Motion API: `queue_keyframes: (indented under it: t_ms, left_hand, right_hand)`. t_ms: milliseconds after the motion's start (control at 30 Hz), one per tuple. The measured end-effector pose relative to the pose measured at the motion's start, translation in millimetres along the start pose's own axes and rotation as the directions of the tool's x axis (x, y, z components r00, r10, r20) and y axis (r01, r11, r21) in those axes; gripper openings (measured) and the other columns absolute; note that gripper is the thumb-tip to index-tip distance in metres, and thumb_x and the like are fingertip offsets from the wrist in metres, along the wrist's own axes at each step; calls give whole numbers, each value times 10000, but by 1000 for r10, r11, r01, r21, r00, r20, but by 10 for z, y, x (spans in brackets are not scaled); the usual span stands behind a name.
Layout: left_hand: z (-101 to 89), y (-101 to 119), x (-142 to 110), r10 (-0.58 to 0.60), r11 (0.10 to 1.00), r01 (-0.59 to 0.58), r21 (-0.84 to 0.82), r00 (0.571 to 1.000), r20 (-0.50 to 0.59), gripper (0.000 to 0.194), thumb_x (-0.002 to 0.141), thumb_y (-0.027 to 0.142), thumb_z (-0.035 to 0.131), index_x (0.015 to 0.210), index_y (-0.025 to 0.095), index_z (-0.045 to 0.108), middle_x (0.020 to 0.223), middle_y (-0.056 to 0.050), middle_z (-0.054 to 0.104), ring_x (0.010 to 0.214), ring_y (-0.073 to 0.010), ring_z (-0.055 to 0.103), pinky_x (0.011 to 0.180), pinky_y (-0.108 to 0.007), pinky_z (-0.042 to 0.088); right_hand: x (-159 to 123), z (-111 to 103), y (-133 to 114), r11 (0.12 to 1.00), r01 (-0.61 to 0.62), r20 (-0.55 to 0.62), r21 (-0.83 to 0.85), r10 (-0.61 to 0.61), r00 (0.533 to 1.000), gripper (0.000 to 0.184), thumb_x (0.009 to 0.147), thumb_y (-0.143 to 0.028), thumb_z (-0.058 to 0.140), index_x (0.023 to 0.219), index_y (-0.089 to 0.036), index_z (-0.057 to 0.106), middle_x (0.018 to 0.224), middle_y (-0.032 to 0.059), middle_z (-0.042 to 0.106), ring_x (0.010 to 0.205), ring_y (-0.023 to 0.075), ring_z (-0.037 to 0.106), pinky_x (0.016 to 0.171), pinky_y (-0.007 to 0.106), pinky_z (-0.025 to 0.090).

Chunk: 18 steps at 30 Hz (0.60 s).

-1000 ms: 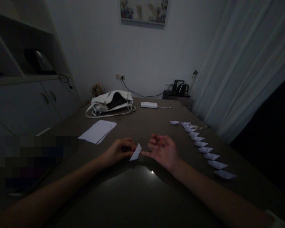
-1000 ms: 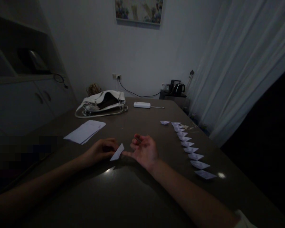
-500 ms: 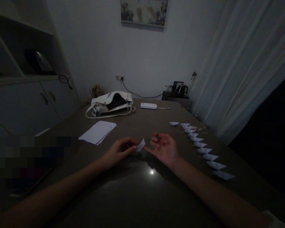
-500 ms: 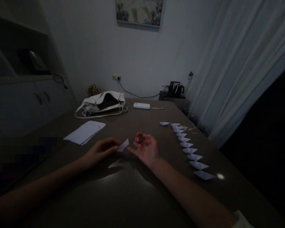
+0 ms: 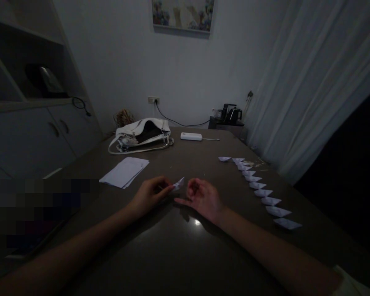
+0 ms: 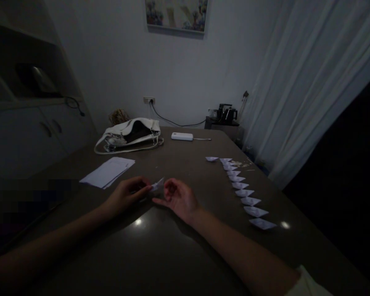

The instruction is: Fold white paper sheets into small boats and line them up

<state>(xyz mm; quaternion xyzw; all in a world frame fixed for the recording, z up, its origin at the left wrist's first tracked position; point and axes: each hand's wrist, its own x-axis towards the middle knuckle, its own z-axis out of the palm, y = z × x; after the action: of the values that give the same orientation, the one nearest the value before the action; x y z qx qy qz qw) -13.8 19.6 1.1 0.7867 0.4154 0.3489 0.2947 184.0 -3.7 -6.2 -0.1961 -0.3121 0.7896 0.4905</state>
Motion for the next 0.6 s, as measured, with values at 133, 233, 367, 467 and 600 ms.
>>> queue_keyframes:
  t_ms: [133,233,367,467,600]
  left_hand:
    - [-41,-55,20,-30,1000,30,3,999,-17,269,822,416,550,813,151,598,767,-32,640,688,-161,599,619,-253,466]
    - [-55,-62,47,-42,997,44,62,999,-26,275,803,425,575,818,155,622,782,-39,664,731,-179,615,650,-260,468]
    - [54,41,218,-27,992,21,127,999,46,259,804,414,571,841,165,637,799,-39,683,737,-187,623,657,-265,469]
    - [269,136,539,50,982,-74,174,989,142,238,806,390,564,841,171,652,789,-31,686,716,-182,622,650,-264,463]
    - [709,174,1207,175,960,-203,195,973,152,228,828,354,532,865,163,650,815,-36,688,707,-169,620,646,-252,459]
  right_hand:
    - [-26,33,124,923,87,113,-374,-47,992,279,790,-405,599,700,-142,575,589,-24,500,520,85,447,678,308,474]
    - [-78,71,176,694,202,256,-691,-25,966,237,813,-365,562,696,-160,549,604,-21,522,514,91,454,507,212,358]
    - [-140,110,190,240,477,491,-846,1,871,159,820,-253,568,690,-162,551,602,-42,490,528,81,434,524,203,314]
    - [-160,128,184,-10,559,554,-829,126,823,129,832,-267,575,763,-159,561,697,-29,540,618,94,497,555,194,336]
    - [-197,165,150,-222,617,560,-755,271,783,192,872,-343,521,818,-164,563,811,-3,614,698,118,551,562,203,377]
